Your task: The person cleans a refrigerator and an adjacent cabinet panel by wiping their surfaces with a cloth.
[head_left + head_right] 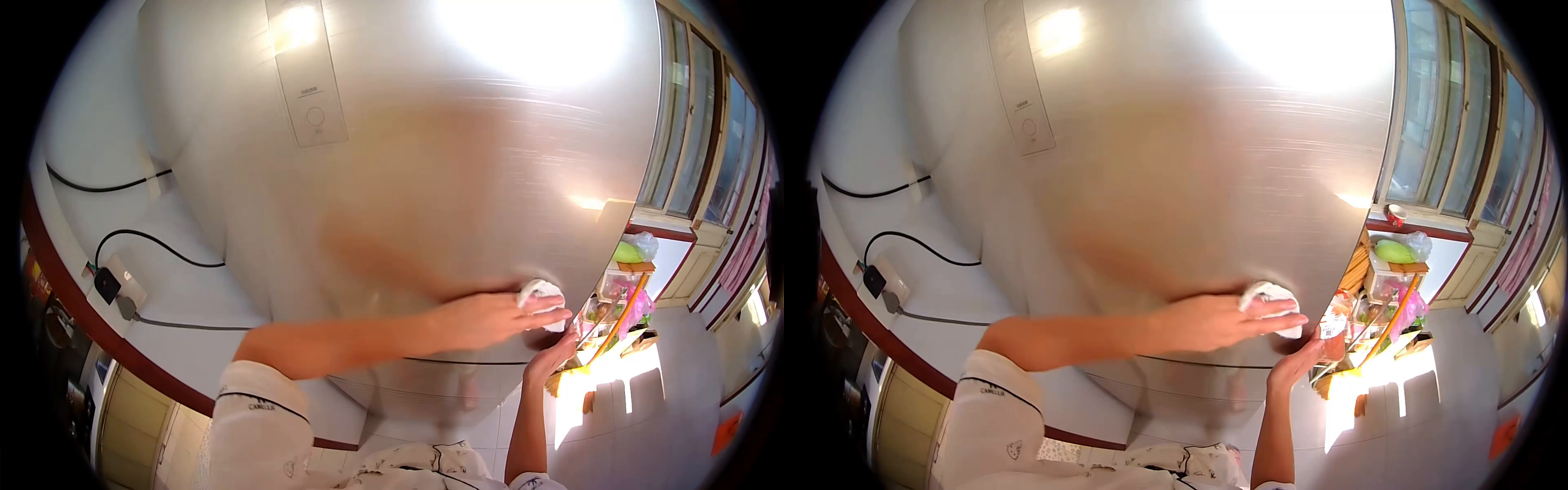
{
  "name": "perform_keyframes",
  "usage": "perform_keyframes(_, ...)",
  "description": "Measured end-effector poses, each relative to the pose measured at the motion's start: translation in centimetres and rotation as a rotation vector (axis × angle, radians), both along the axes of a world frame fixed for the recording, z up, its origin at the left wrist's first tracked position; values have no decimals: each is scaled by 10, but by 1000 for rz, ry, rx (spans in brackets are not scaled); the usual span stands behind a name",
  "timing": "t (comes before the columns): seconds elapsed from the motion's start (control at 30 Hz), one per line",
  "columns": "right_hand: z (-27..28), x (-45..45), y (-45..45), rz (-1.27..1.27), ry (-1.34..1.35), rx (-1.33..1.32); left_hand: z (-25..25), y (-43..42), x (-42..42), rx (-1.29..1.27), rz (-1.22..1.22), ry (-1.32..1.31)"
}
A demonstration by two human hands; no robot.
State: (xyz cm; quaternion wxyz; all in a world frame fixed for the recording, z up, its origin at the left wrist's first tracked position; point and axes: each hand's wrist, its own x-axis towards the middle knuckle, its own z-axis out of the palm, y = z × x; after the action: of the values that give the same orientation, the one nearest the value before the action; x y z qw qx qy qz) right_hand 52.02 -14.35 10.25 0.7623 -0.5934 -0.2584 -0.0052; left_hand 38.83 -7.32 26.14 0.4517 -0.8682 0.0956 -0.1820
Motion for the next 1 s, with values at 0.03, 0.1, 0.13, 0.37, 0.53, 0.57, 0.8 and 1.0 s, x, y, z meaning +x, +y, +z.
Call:
perform_keyframes(0.03,-6,3,-3,28,3,-27,5,6,-5,-54,-24,-20)
perform_keyframes(0.1,-7,8,-4,90,-13,-6,60,8,-29,-249,-24,-194)
perform_keyframes(0.13,-5,8,-5,125,-28,41,99,10,-39,-80,126,-395)
perform_keyframes(0.37,-1,-3,1,105,80,135,150,20,-71,100,332,-619)
perform_keyframes(0.53,-8,-1,4,-11,58,58,20,24,-63,-247,76,-169)
perform_keyframes(0.57,-7,-2,7,-45,20,84,51,26,-62,-113,132,-239)
perform_keyframes(0.8,2,0,0,171,140,173,248,7,-3,-145,112,-937)
perform_keyframes(1.0,10,18,-12,440,480,474,37,-10,46,-167,-83,-334)
